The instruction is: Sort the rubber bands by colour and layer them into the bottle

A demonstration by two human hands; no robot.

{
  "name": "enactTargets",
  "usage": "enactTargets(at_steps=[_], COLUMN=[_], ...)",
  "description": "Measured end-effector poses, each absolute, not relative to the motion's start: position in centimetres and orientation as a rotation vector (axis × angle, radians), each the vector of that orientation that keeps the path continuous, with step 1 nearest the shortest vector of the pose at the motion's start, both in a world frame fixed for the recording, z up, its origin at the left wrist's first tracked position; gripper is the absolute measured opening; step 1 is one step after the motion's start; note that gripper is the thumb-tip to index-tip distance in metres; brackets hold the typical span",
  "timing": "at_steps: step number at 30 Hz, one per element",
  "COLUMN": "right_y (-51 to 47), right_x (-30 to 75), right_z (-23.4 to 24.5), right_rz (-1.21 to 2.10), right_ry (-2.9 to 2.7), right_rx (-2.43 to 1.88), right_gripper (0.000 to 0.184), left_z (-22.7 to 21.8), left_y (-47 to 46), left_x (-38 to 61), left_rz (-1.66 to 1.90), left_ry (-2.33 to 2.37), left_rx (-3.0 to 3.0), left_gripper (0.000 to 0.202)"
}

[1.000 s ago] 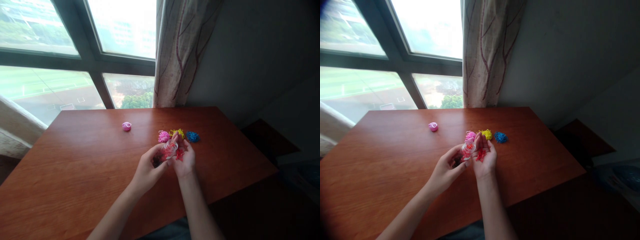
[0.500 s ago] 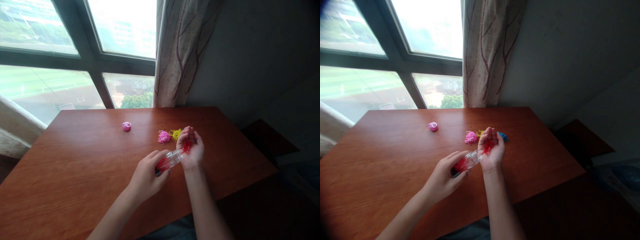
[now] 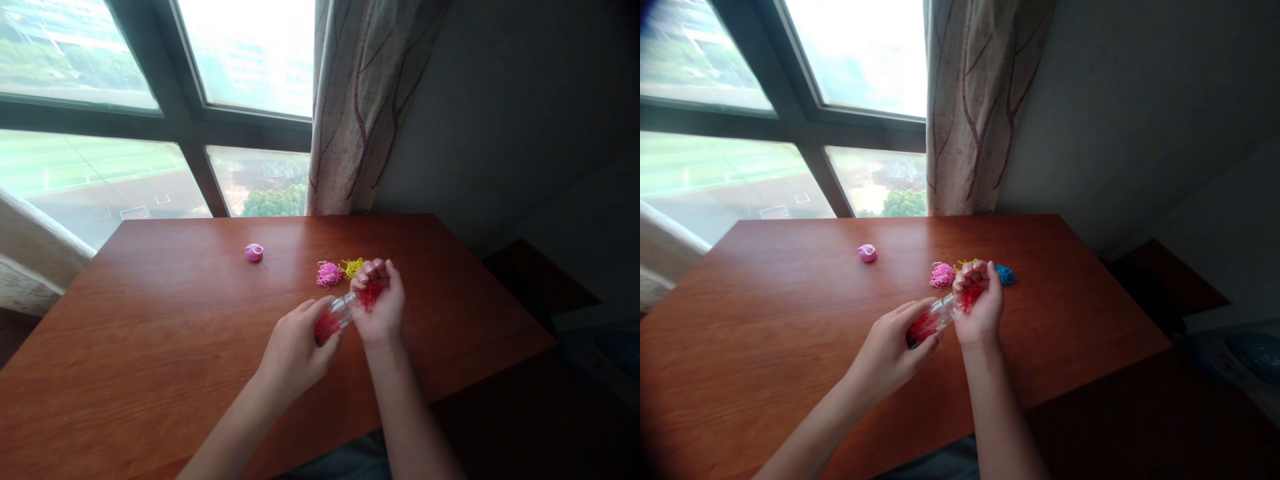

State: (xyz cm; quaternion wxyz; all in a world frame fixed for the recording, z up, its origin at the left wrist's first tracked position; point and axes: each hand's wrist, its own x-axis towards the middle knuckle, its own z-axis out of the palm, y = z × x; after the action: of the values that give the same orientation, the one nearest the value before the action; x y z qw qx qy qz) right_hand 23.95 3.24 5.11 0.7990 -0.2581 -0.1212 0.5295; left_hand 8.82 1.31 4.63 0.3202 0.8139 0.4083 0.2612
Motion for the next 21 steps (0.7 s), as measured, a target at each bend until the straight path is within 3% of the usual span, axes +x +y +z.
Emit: enactTargets(at_steps=[14, 21], right_y=[2.5, 2.5], right_x=[22.2, 22.1], right_z=[5.6, 6.1], right_rz=[0.964, 0.986], right_ry=[-0.695, -0.61], right_rx=[-0.747, -0.728], right_gripper=[0.02, 0.024], left_z=[3.7, 2.5], left_y=[1.4, 1.5], left_x=[9.5, 10.1], left_rz=[0.852, 0.95], left_ry=[0.995, 0.913], left_rx=[1.966, 1.803], left_gripper=[0.039, 0.036])
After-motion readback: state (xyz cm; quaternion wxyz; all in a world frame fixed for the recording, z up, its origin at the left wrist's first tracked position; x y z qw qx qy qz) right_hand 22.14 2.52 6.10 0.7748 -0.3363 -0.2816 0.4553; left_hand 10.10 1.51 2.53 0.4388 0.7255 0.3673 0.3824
